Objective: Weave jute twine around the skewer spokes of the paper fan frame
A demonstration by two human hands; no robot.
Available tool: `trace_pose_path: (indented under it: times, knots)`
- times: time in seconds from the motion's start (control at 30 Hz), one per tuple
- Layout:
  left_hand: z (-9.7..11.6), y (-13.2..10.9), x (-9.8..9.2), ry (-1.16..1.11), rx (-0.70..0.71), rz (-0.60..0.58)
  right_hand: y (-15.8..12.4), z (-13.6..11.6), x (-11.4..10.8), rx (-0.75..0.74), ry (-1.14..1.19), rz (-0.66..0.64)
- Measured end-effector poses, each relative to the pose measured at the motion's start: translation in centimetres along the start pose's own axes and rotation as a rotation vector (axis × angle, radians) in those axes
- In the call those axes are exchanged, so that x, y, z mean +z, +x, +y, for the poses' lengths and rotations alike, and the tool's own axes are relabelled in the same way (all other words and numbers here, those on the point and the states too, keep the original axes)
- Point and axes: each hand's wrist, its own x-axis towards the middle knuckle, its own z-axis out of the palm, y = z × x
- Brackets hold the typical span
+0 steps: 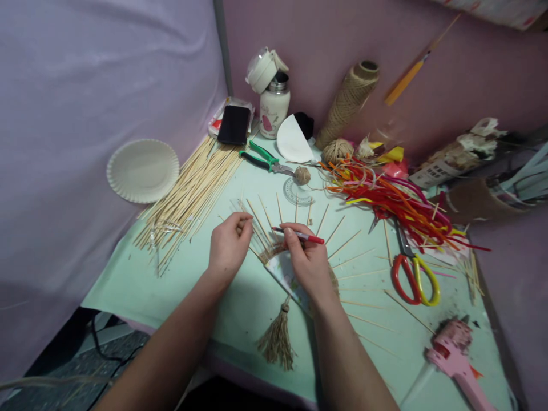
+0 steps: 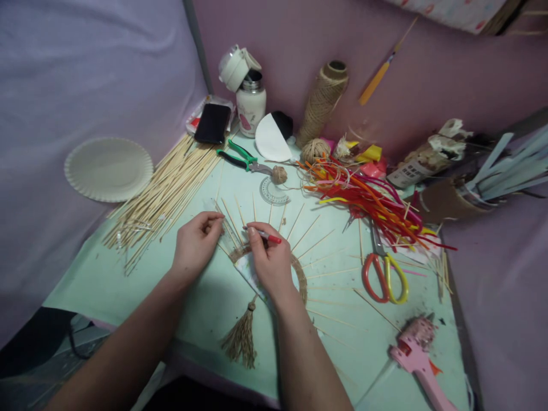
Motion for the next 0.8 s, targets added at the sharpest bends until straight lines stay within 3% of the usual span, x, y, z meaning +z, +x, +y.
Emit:
trace_pose_path:
  times: [0.47,0.8]
  knots:
    - [0.14,0.26,-0.01,0.142,0.028,-0.044,0.02,-0.19,0.05,0.011,0.002,-0.021]
    - [0.32,0.15,0.05,0.109,0.027,-0.038,0.12,-0.12,0.18,-0.021,-0.029,-0.021]
